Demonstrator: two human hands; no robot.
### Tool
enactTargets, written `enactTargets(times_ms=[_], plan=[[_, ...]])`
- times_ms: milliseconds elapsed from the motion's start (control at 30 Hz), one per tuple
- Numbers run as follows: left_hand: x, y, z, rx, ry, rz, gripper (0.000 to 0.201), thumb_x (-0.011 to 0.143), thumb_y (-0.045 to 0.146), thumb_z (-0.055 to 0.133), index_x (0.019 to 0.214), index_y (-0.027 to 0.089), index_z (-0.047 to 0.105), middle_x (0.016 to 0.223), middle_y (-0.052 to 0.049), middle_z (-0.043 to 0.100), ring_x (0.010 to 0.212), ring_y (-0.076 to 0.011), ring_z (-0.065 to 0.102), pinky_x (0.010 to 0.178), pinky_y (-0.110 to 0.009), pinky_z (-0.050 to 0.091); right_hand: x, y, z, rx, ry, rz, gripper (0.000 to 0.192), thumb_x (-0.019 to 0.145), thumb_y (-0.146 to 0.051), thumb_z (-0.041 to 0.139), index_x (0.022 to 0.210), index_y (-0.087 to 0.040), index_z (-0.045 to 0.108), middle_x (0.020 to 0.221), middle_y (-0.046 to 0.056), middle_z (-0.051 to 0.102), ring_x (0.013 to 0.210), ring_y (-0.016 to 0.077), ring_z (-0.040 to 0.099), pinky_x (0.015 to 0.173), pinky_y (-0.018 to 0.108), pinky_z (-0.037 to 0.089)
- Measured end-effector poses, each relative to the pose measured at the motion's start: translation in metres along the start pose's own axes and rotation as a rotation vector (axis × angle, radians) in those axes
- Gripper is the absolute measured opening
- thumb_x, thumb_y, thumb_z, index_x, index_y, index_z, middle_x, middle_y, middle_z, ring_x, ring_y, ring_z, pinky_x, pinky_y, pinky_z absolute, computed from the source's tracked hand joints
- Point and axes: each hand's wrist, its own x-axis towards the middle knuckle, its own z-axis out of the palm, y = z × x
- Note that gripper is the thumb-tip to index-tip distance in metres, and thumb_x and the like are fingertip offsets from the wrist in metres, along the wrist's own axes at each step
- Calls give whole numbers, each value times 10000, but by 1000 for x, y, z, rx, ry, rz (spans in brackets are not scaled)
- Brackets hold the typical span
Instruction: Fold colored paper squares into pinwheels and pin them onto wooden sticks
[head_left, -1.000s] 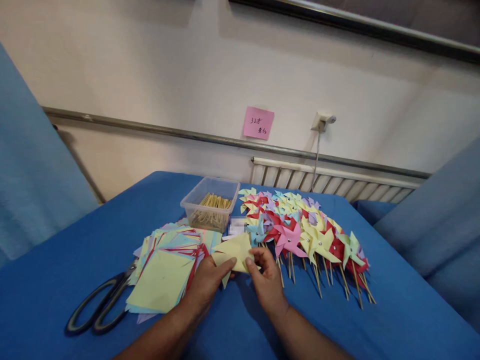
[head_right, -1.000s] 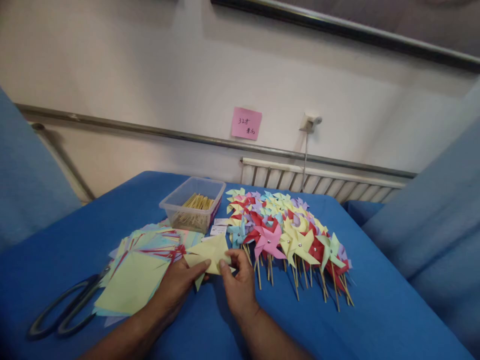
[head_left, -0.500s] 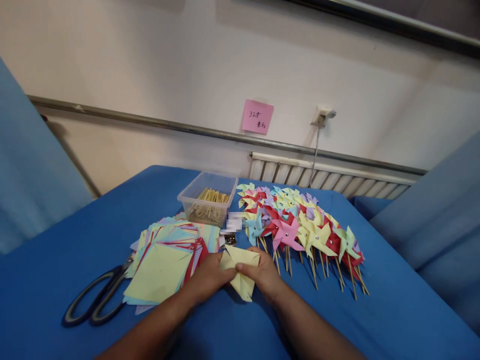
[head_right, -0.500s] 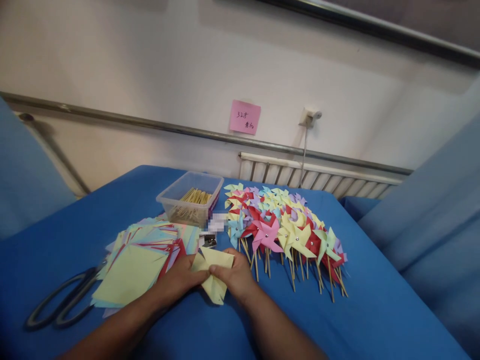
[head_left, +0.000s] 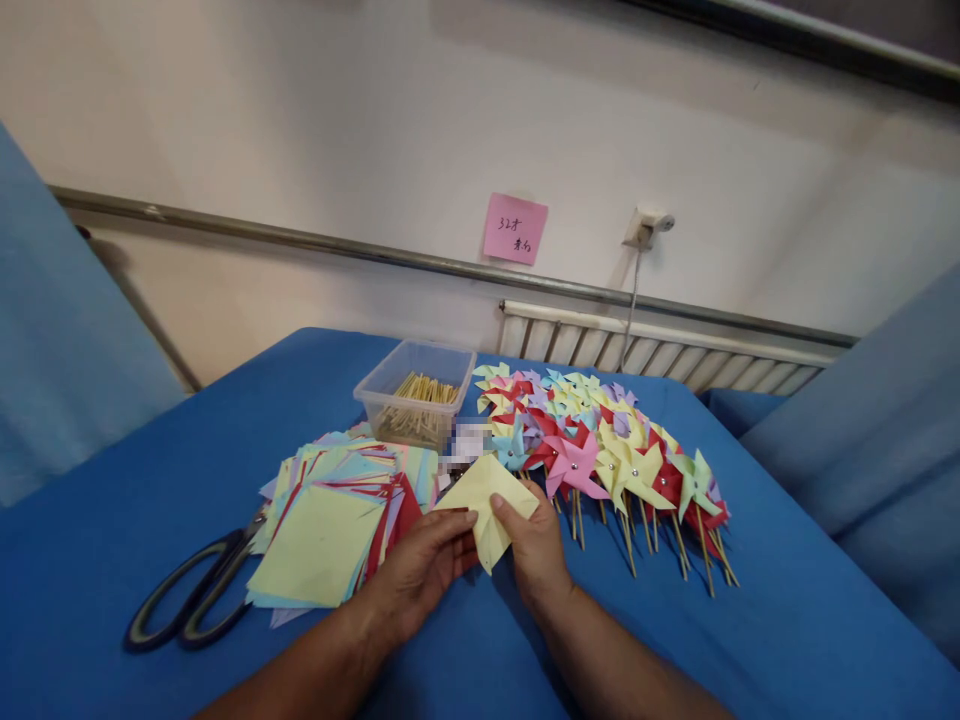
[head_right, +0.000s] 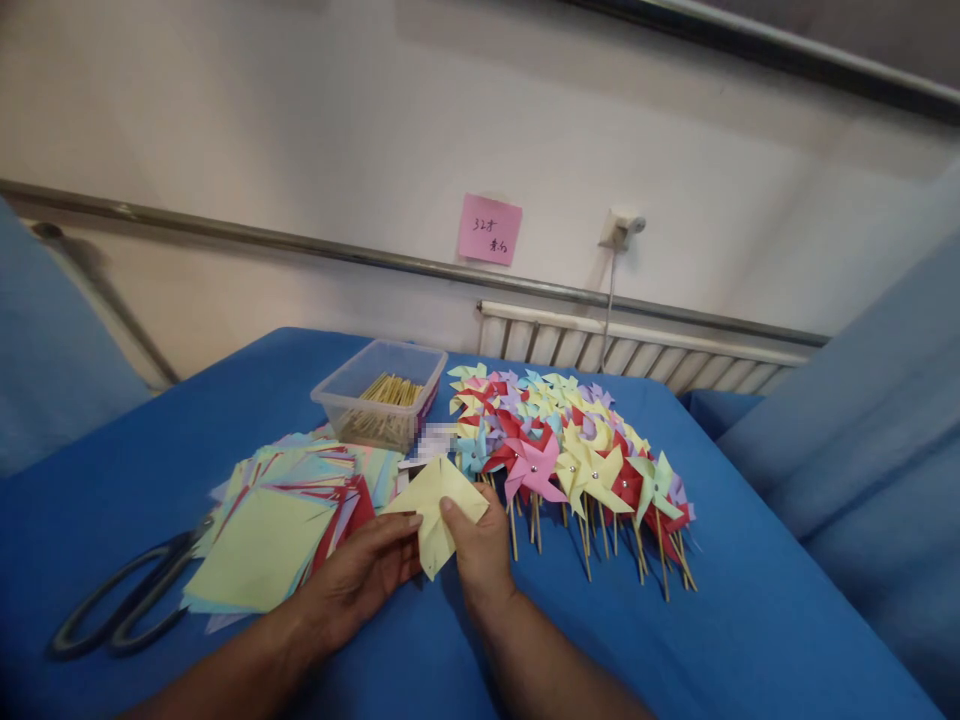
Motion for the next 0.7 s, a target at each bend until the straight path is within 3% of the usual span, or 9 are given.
enactTargets(times_ms=[133, 267, 533, 700], plan=[[0, -2, 1, -48, 9, -7, 76, 720, 184, 715, 751, 164, 648, 672, -18, 687, 657, -145, 651, 683, -250, 499, -1, -2, 2, -32, 39, -34, 340, 668, -305, 772, 913, -167, 581, 810, 30, 716, 684, 170, 658, 645, 296, 528], [-3, -2, 9, 45, -5, 48, 165, 694, 259, 739, 627, 135, 652, 536, -28, 656, 504, -133, 597, 590, -238, 484, -5, -3, 5, -83, 31, -50, 334, 663, -314, 775, 893, -171, 579, 769, 14, 710, 649, 159, 648, 612, 278, 527], [-4, 0, 9, 133, 142, 111, 246, 639, 266, 765, 804, 88, 727, 736, -115, 750, 655, -217, 669, 652, -280, 497, -8, -1, 4, -90, -60, -9, 355, 679, -365, 766, 910, -182, 567, 767, 16, 698, 640, 163, 633, 607, 284, 515], [-2, 10, 2, 135, 130, 204, 223, 682, 250, 729, 835, 88, 728, 803, -123, 760, 730, -237, 688, 702, -295, 503, -7, -5, 0, -159, -87, -80, 291, 795, -447, 644, 949, -209, 577, 720, -6, 644, 618, 142, 582, 588, 261, 467]])
